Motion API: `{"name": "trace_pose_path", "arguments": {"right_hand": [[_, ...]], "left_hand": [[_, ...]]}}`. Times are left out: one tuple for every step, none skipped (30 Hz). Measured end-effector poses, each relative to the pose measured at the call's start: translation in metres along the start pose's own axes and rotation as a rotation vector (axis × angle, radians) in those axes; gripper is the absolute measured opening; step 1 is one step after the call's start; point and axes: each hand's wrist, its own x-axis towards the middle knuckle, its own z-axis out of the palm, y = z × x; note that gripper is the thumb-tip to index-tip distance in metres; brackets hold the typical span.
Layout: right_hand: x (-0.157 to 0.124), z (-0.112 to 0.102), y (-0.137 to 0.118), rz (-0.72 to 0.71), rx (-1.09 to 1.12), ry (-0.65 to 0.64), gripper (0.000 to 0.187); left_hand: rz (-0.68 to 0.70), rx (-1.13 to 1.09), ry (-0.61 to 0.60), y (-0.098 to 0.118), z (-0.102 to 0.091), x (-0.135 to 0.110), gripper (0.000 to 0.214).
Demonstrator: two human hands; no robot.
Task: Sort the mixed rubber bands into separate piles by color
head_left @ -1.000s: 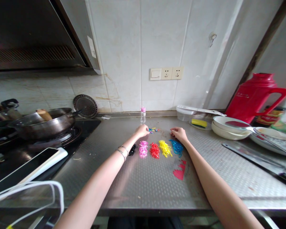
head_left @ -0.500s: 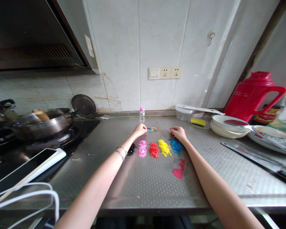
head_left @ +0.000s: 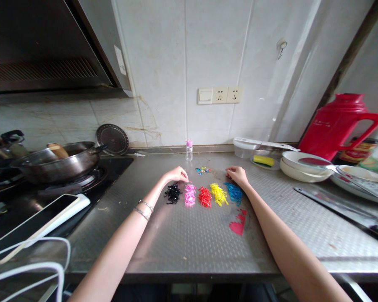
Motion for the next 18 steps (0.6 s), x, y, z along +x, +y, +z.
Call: {"name": "trace_pose_path", "arguments": {"right_hand": [[0.0, 0.0, 0.0, -0.002, 0.001, 0.001, 0.027], [0.0, 0.0, 0.001, -0.004, 0.001, 0.002, 0.026], [0.0, 0.0, 0.001, -0.005, 0.002, 0.003, 0.026], [0.0, 0.0, 0.001, -0.005, 0.002, 0.003, 0.026], [0.0, 0.0, 0.001, -0.005, 0.003, 0.003, 0.026], [0.0, 0.0, 0.001, -0.003, 0.003, 0.003, 0.026], [0.0, 0.0, 0.001, 0.0, 0.002, 0.003, 0.027], [0.0, 0.0, 0.001, 0.003, 0.0, 0.003, 0.027], [0.001, 0.0, 0.001, 0.003, -0.003, 0.003, 0.027], [0.001, 0.0, 0.002, 0.003, -0.006, 0.002, 0.027], [0.002, 0.0, 0.002, 0.002, -0.008, 0.001, 0.027], [0.002, 0.0, 0.003, 0.0, -0.011, 0.0, 0.027], [0.003, 0.001, 0.003, -0.003, -0.012, -0.001, 0.027], [0.003, 0.001, 0.004, -0.005, -0.014, -0.002, 0.027], [0.004, 0.001, 0.005, -0.009, -0.016, -0.003, 0.027], [0.004, 0.001, 0.006, -0.013, -0.019, -0.003, 0.028], [0.005, 0.002, 0.007, -0.017, -0.023, -0.004, 0.028], [0.005, 0.002, 0.007, -0.019, -0.026, -0.004, 0.028]], "left_hand": [[-0.005, 0.003, -0.016, 0.0, 0.0, -0.001, 0.019], [-0.006, 0.002, -0.03, 0.0, 0.0, -0.002, 0.019], [-0.005, -0.002, -0.042, 0.001, 0.001, -0.003, 0.019], [-0.005, -0.01, -0.053, 0.001, 0.001, -0.003, 0.019], [-0.005, -0.022, -0.063, 0.001, 0.001, -0.003, 0.018], [-0.006, -0.035, -0.075, 0.002, 0.001, -0.003, 0.019], [-0.005, -0.05, -0.083, 0.002, 0.001, -0.003, 0.019], [-0.001, -0.064, -0.079, 0.002, 0.0, -0.003, 0.02], [0.004, -0.077, -0.063, 0.002, -0.001, -0.003, 0.02], [0.009, -0.088, -0.034, 0.002, -0.002, -0.003, 0.02], [0.008, -0.096, 0.008, 0.001, -0.003, -0.003, 0.02], [0.001, -0.102, 0.058, -0.001, -0.004, -0.004, 0.02], [-0.012, -0.106, 0.112, -0.003, -0.005, -0.004, 0.02], [-0.028, -0.109, 0.167, -0.005, -0.006, -0.005, 0.02], [-0.049, -0.111, 0.221, -0.008, -0.006, -0.006, 0.021], [-0.072, -0.113, 0.27, -0.012, -0.005, -0.007, 0.021], [-0.097, -0.115, 0.311, -0.015, -0.004, -0.008, 0.022], [-0.122, -0.119, 0.343, -0.019, -0.003, -0.008, 0.023]]}}
